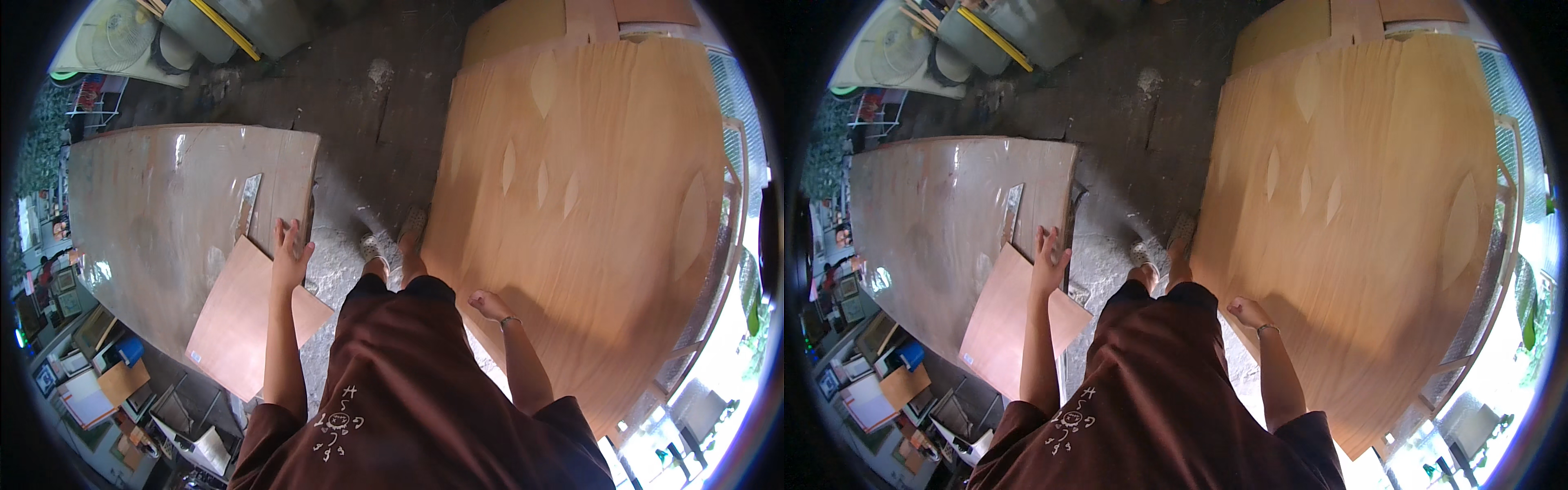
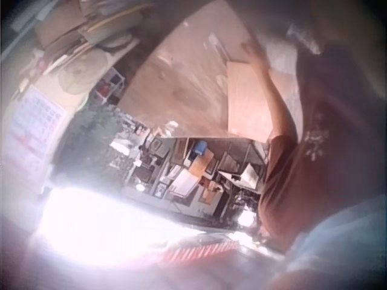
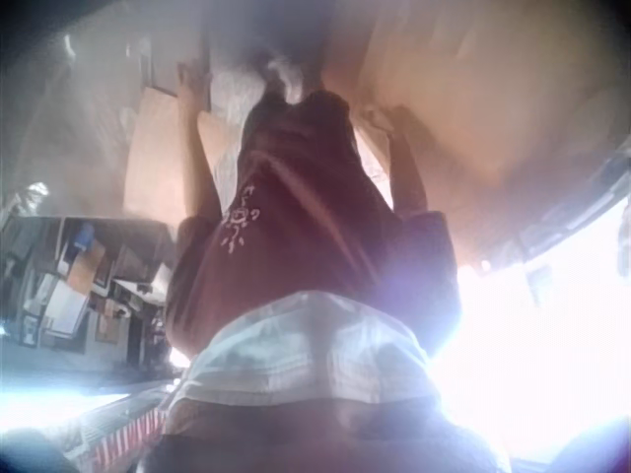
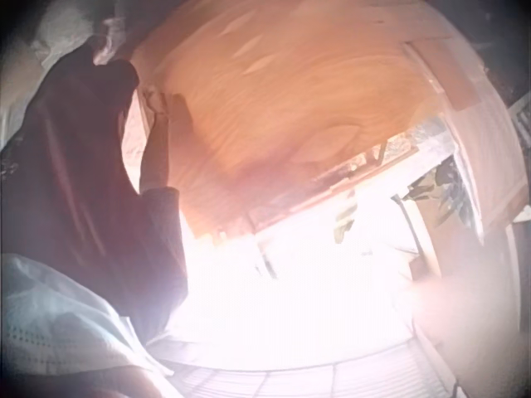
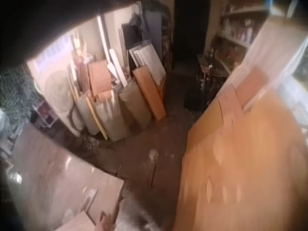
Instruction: The person cuts a wooden board using a cutter and a metal ruler, then carries the cut pieces and a large framed artwork into a different area.
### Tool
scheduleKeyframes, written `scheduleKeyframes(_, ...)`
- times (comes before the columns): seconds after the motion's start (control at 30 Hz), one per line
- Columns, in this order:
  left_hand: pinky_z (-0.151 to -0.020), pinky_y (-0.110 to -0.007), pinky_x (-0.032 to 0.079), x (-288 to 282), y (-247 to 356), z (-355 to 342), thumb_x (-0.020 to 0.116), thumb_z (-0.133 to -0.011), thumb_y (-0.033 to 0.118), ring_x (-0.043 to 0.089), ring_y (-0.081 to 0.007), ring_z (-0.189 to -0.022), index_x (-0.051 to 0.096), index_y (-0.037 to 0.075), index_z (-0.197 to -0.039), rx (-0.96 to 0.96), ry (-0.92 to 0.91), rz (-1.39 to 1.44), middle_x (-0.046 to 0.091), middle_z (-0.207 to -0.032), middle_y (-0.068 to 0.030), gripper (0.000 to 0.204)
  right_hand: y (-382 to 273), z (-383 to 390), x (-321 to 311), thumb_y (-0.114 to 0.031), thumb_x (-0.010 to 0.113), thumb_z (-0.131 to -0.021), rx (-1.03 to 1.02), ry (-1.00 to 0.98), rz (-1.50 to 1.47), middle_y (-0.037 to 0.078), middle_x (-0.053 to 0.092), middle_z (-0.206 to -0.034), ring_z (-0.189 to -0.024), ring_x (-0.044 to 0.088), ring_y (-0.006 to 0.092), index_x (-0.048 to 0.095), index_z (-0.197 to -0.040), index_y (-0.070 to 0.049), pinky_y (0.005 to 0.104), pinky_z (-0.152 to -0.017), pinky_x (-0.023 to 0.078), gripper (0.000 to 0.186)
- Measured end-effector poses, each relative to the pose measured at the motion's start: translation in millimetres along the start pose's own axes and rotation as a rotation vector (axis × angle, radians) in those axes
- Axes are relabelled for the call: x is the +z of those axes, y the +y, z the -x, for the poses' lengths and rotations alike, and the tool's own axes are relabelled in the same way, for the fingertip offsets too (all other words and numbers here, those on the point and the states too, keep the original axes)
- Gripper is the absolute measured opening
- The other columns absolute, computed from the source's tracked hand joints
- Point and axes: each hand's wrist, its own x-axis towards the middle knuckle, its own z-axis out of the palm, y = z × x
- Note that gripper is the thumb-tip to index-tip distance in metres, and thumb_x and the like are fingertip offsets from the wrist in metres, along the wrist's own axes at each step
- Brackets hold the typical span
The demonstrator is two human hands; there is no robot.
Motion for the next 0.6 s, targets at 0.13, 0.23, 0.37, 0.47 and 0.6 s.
scheduleKeyframes(0.13, -0.117, -0.045, 0.019, -2, -1, 3, 0.068, -0.088, 0.023, 0.014, -0.0444, -0.145, 0.041, 0.004, -0.145, 0.035, -0.015, 0.006, 0.018, -0.154, -0.0316, 0.066, 38, -3, 29, -0.026, 0.06, -0.095, 0.053, 0.216, -0.179, 0.011, 0.066, -0.079, -0.073, 0.064, 0.0196, 0.064, -0.101, -0.001, 0.033, -0.067, 0.051, 0.026)
scheduleKeyframes(0.23, -0.117, -0.045, 0.018, -1, -18, 0, 0.067, -0.09, 0.026, 0.011, -0.0446, -0.146, 0.04, 0.003, -0.145, 0.061, -0.054, 0.017, 0.02, -0.153, -0.0325, 0.065, 39, 4, 32, -0.021, 0.056, -0.097, 0.078, 0.363, -0.468, 0.007, 0.063, -0.075, -0.067, 0.061, 0.0134, 0.062, -0.101, 0.0, 0.0281, -0.061, 0.049, 0.023)
scheduleKeyframes(0.37, -0.114, -0.041, 0.028, -19, -12, 6, 0.063, -0.094, 0.028, 0.031, -0.038, -0.142, 0.048, -0.001, -0.138, 0.06, -0.064, 0.095, 0.036, -0.147, -0.0312, 0.055, 9, 26, 39, -0.017, 0.052, -0.099, 0.067, 0.506, -0.5, 0.005, 0.061, -0.074, -0.063, 0.059, 0.0115, 0.061, -0.101, 0.001, 0.0263, -0.058, 0.049, 0.02)
scheduleKeyframes(0.47, -0.109, -0.038, 0.036, -34, 11, 35, 0.061, -0.095, 0.027, 0.045, -0.0341, -0.134, 0.052, -0.004, -0.133, 0.13, -0.128, 0.268, 0.049, -0.14, -0.0264, 0.049, 26, 39, 104, -0.017, 0.052, -0.1, 0.018, 0.614, -0.412, 0.006, 0.062, -0.076, -0.063, 0.06, 0.0121, 0.062, -0.102, 0.0, 0.0274, -0.058, 0.05, 0.02)
scheduleKeyframes(0.6, -0.104, -0.036, 0.041, -55, 19, 113, 0.058, -0.097, 0.024, 0.053, -0.0314, -0.127, 0.052, -0.004, -0.132, 0.255, -0.183, 0.326, 0.056, -0.133, -0.0222, 0.045, 52, 69, 249, -0.021, 0.054, -0.098, 0.068, 0.442, -0.399, 0.008, 0.067, -0.078, -0.066, 0.064, 0.015, 0.065, -0.103, -0.003, 0.0298, -0.058, 0.052, 0.022)
